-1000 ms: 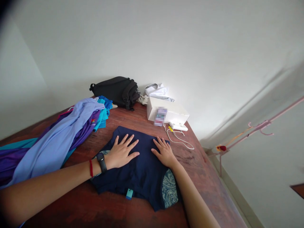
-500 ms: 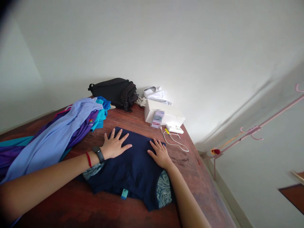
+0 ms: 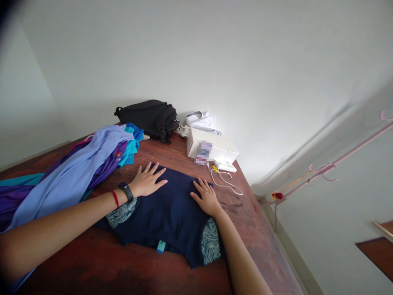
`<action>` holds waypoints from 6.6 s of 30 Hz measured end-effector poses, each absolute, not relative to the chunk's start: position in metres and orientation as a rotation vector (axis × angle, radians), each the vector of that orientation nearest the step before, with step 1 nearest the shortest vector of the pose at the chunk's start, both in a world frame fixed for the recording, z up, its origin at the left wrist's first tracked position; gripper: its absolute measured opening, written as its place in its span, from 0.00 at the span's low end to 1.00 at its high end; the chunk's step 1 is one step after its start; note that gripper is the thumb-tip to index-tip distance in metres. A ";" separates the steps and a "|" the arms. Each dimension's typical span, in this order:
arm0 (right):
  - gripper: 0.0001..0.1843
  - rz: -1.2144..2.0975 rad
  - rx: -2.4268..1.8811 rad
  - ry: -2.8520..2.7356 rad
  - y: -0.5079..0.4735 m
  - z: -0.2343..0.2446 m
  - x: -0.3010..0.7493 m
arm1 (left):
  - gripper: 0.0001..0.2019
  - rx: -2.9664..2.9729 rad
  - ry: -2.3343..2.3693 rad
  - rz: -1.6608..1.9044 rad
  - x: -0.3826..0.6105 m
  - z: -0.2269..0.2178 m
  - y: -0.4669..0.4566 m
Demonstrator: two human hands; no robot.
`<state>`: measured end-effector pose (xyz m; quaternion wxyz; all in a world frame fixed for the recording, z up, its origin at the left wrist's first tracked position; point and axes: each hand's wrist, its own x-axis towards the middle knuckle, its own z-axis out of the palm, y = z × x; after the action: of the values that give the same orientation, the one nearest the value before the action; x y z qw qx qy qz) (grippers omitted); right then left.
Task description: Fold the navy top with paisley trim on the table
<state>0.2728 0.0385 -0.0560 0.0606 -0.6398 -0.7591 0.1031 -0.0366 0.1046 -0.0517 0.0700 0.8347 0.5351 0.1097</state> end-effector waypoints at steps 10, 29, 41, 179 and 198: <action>0.37 0.323 -1.917 -2.282 0.039 -0.057 0.275 | 0.37 2.504 1.604 0.327 -0.037 -0.051 0.106; 0.36 0.348 -1.892 -2.271 0.037 -0.055 0.275 | 0.37 2.520 1.593 0.297 -0.039 -0.053 0.109; 0.35 0.346 -1.846 -2.242 0.038 -0.058 0.277 | 0.37 2.542 1.611 0.254 -0.038 -0.048 0.106; 0.19 0.135 -1.943 -1.429 0.055 -0.066 0.318 | 0.28 2.695 1.381 0.399 -0.045 -0.058 0.142; 0.21 -0.030 -1.979 -1.580 0.057 -0.076 0.328 | 0.15 2.521 1.733 0.741 -0.088 -0.070 0.186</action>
<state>0.3284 0.0573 -0.0758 0.2996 -0.7455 -0.5953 -0.0113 -0.0879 0.1862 -0.0702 -0.0030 0.8010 0.5505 0.2353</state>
